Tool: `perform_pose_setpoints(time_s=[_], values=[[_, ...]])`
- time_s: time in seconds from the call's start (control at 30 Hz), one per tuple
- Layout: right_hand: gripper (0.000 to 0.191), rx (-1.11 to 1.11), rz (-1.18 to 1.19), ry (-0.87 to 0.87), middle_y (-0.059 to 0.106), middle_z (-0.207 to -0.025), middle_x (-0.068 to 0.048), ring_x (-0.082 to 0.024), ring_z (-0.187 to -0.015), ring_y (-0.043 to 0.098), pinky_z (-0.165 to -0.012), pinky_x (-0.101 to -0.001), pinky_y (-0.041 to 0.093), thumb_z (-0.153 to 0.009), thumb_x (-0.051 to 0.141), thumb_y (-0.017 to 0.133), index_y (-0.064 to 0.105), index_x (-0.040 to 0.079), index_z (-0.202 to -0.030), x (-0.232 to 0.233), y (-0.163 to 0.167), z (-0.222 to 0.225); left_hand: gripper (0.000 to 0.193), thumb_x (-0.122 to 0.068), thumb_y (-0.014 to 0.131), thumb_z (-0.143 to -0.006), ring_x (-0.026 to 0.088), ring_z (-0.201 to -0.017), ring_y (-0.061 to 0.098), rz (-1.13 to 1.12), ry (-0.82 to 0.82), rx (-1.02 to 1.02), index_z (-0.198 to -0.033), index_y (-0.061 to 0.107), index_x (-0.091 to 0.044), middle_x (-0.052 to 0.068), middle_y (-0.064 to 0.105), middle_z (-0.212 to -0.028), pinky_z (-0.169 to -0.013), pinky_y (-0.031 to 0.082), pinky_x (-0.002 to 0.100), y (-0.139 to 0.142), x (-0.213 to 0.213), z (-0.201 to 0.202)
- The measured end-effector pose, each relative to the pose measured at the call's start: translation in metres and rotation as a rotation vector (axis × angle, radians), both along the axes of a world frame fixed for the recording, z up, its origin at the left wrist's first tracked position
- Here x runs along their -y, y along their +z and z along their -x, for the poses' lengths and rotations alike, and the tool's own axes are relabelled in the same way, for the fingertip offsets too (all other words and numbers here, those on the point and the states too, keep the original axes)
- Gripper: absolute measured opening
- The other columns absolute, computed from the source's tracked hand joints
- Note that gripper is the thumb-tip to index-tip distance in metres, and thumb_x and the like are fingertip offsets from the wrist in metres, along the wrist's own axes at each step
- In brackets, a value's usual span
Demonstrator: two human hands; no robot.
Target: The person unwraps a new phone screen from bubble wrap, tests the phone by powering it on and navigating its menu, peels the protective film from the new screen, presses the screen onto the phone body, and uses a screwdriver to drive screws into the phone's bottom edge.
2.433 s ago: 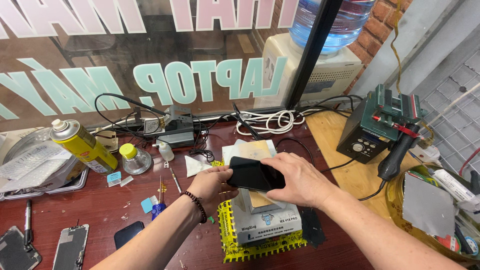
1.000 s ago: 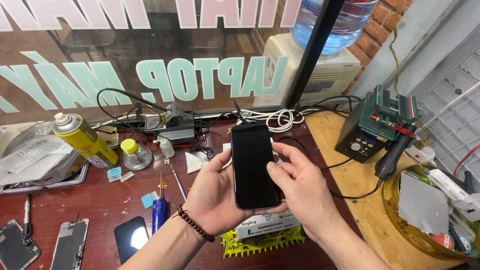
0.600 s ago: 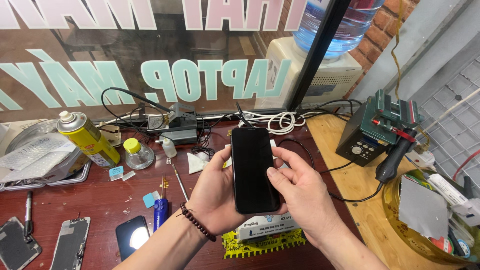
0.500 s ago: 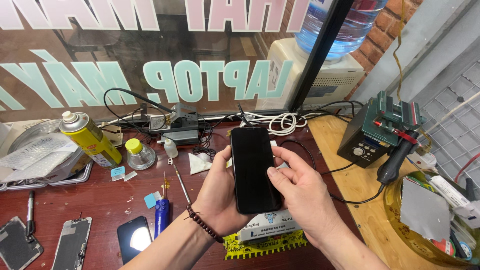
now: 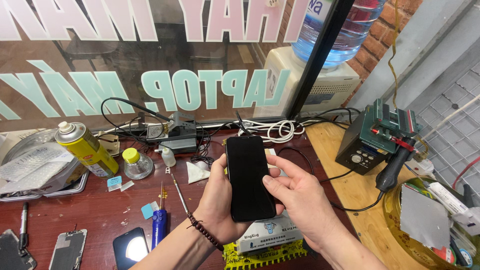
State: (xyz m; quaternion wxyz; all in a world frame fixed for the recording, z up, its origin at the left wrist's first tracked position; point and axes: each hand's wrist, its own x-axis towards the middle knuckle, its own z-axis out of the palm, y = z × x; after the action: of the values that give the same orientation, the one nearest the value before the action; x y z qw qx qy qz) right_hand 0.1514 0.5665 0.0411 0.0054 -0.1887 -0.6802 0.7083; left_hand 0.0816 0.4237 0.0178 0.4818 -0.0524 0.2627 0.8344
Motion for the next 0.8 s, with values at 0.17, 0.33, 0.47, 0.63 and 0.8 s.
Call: perform_pose_setpoints(time_s=[0.17,0.33,0.47,0.63,0.8], values=[[0.051,-0.008,-0.006,-0.006,0.072,-0.090,-0.003,-0.006,-0.068,0.060,-0.056,-0.0249,0.047,-0.092,0.013,0.063,0.062,0.013,-0.143,-0.003,-0.009,-0.002,0.075,-0.069,0.033,-0.095,0.020,-0.089,0.073,0.016,-0.008,0.008,-0.114,0.072,-0.007,0.005,0.075,-0.103,-0.079,0.062,0.038,-0.005,-0.001,0.000],[0.050,0.060,-0.017,-0.022,0.073,-0.087,-0.001,-0.005,-0.068,0.059,-0.056,-0.0250,0.045,-0.093,0.017,0.064,0.060,0.014,-0.143,-0.004,-0.014,-0.002,0.076,-0.068,0.033,-0.094,0.020,-0.087,0.073,0.038,-0.033,0.037,-0.111,0.072,-0.006,0.006,0.075,-0.099,-0.078,0.062,0.038,-0.010,-0.002,0.000],[0.053,0.061,-0.034,-0.011,0.071,-0.084,-0.002,-0.006,-0.066,0.058,-0.057,-0.0246,0.045,-0.092,0.014,0.063,0.060,0.014,-0.144,-0.003,-0.017,-0.003,0.077,-0.068,0.032,-0.094,0.020,-0.086,0.073,0.062,-0.033,0.033,-0.111,0.073,-0.004,0.006,0.076,-0.099,-0.077,0.063,0.037,-0.012,-0.002,-0.001],[0.055,0.056,0.000,0.003,0.072,-0.085,-0.004,-0.006,-0.066,0.059,-0.057,-0.0244,0.046,-0.092,0.015,0.064,0.058,0.013,-0.147,-0.003,-0.017,-0.004,0.075,-0.066,0.031,-0.095,0.021,-0.086,0.073,0.048,-0.021,0.034,-0.111,0.072,-0.005,0.007,0.075,-0.099,-0.077,0.063,0.039,-0.012,-0.001,-0.001],[0.063,0.063,0.058,0.016,0.075,-0.092,-0.003,-0.007,-0.068,0.063,-0.058,-0.0249,0.048,-0.091,0.013,0.065,0.053,0.014,-0.153,-0.004,-0.016,-0.003,0.073,-0.067,0.029,-0.095,0.023,-0.085,0.073,0.072,0.006,0.049,-0.113,0.069,-0.008,0.009,0.074,-0.101,-0.074,0.063,0.043,-0.007,-0.002,0.000]])
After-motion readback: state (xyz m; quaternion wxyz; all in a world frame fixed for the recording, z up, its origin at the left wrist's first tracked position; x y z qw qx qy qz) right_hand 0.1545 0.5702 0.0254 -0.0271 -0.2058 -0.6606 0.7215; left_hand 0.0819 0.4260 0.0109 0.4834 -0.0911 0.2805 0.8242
